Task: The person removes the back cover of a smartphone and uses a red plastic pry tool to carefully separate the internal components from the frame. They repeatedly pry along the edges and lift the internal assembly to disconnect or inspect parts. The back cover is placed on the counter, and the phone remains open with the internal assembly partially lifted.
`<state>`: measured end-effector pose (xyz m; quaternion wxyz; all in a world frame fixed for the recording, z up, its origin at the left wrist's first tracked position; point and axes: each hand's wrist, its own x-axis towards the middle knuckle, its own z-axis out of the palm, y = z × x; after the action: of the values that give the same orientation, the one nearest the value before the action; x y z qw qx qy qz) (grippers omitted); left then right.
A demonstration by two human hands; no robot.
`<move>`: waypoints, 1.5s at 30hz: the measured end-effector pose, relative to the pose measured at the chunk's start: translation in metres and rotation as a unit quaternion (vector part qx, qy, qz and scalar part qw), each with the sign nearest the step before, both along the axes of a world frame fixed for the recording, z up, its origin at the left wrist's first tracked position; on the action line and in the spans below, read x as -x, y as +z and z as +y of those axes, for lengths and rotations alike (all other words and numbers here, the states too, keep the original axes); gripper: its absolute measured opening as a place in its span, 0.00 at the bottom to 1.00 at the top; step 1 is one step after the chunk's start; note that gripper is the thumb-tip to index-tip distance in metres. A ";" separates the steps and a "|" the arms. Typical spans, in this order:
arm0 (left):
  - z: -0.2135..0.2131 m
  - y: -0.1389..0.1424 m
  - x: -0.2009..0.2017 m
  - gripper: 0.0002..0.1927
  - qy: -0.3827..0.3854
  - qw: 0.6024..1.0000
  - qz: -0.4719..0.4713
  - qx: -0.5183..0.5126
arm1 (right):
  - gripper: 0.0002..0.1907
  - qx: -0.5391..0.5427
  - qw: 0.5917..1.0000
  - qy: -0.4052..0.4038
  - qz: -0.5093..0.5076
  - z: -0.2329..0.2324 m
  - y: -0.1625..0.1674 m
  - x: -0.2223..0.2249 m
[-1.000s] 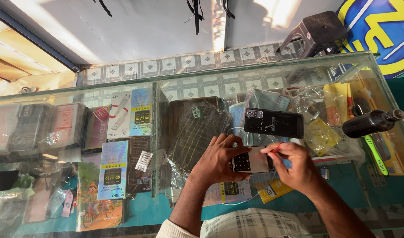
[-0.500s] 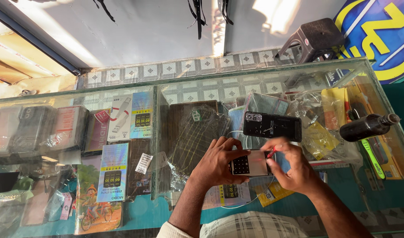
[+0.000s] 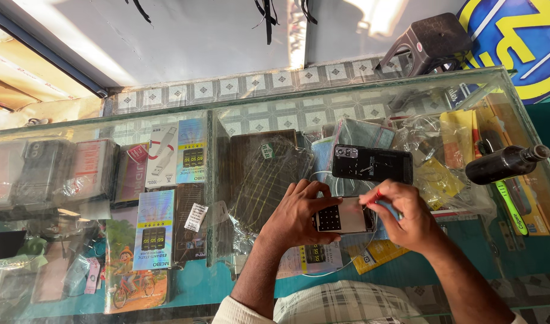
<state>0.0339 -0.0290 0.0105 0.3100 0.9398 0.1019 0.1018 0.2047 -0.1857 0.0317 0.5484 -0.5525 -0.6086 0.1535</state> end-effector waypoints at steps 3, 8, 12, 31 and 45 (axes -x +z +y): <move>0.000 0.001 -0.001 0.42 -0.002 1.000 -0.005 -0.003 | 0.31 -0.025 0.999 0.021 -0.037 -0.001 -0.001 0.000; 0.000 0.004 -0.001 0.42 0.001 1.000 0.000 0.002 | 0.33 0.013 0.997 -0.070 -0.038 0.001 0.001 0.002; 0.001 0.006 0.000 0.42 -0.007 1.000 -0.006 0.002 | 0.31 -0.039 0.997 0.041 -0.061 0.000 0.000 -0.001; 0.000 0.016 -0.001 0.41 -0.003 1.000 -0.011 0.004 | 0.29 0.014 1.000 -0.013 0.019 -0.002 0.003 0.004; -0.001 0.019 -0.003 0.41 -0.001 1.000 0.016 0.005 | 0.31 -0.018 0.997 0.031 -0.073 0.001 0.008 0.006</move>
<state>0.0369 -0.0301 0.0298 0.3135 0.9397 0.1061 0.0862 0.1985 -0.1849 0.0396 0.5071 -0.5336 -0.6663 0.1189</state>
